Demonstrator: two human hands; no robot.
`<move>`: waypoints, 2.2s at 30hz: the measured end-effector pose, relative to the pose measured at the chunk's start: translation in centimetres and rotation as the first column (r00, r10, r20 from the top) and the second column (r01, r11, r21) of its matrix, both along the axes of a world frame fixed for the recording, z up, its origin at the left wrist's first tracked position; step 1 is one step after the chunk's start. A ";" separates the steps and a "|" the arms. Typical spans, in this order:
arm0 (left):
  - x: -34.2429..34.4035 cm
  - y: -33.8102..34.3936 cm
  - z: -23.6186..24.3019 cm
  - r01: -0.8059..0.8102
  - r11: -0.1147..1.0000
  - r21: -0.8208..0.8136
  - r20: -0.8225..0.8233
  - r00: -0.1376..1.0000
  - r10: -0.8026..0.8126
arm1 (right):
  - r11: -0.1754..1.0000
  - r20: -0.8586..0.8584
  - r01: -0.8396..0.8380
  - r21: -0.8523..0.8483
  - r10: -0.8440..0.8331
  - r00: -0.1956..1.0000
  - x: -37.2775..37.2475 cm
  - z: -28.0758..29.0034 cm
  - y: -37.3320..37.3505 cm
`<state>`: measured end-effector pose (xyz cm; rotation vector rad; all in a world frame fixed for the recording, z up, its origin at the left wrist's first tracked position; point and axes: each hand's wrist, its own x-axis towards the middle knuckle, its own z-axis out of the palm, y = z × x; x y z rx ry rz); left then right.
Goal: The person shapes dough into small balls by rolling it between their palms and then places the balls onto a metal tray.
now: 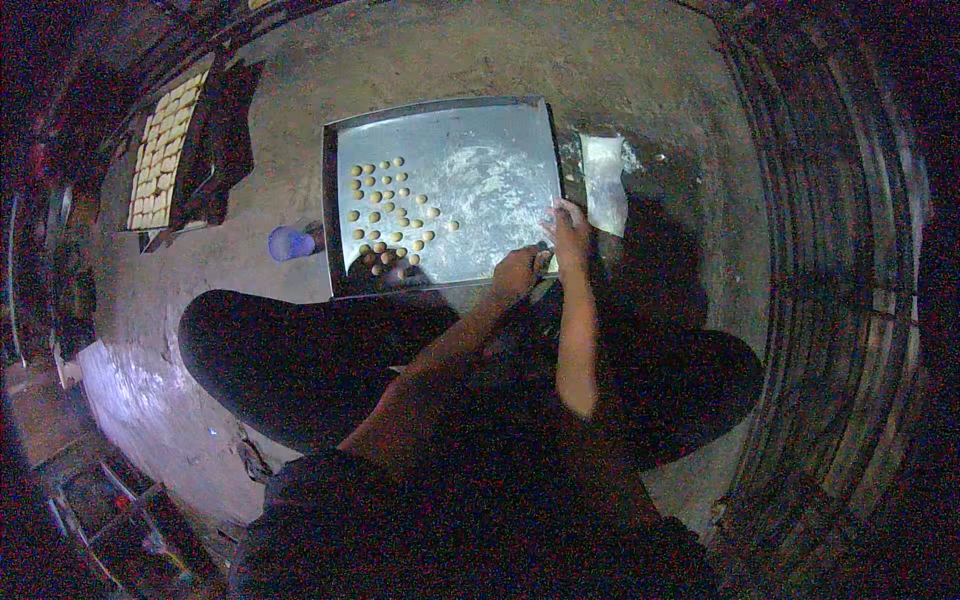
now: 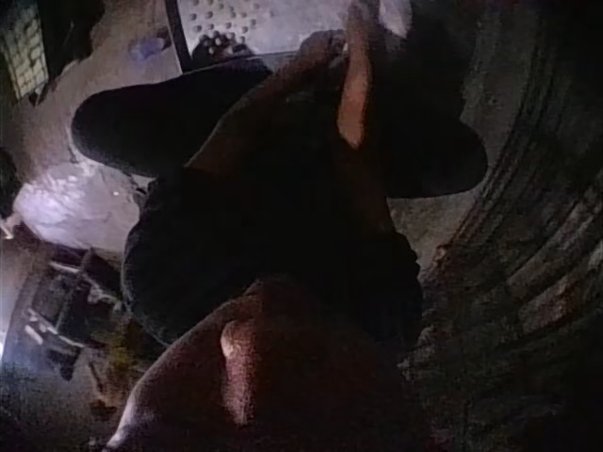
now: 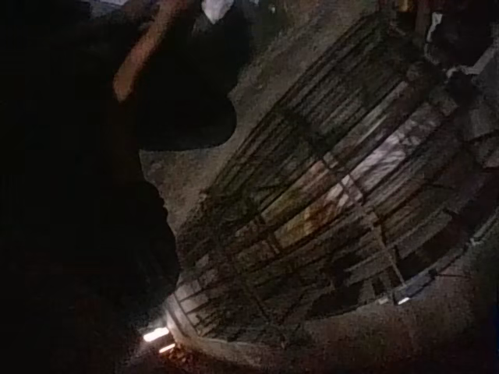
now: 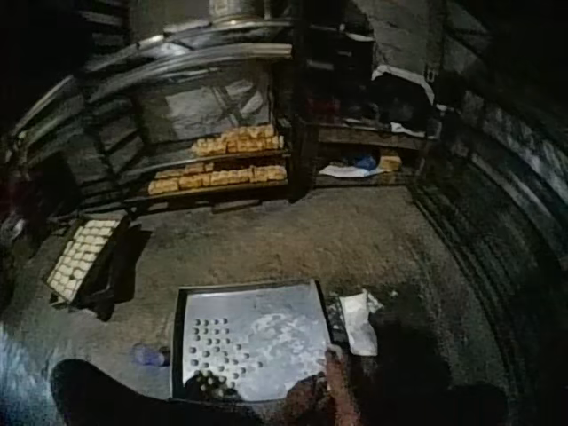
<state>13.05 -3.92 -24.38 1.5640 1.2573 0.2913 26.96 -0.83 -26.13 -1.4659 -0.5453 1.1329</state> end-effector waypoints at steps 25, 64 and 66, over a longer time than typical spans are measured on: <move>-2.8 2.2 -3.1 0.010 0.893 0.449 -0.087 0.996 0.033 | 0.985 0.511 -0.164 -0.050 0.166 0.843 -3.2 1.1 -0.7; -2.7 7.6 -8.9 0.561 0.693 0.453 -0.395 0.823 -0.408 | 0.931 0.670 0.091 -0.355 0.185 0.719 -0.7 -8.0 -0.3; -1.3 5.2 -9.5 0.609 0.651 0.452 -0.173 0.776 -0.606 | 0.925 0.656 0.100 -0.366 0.180 0.733 -0.7 -7.2 0.0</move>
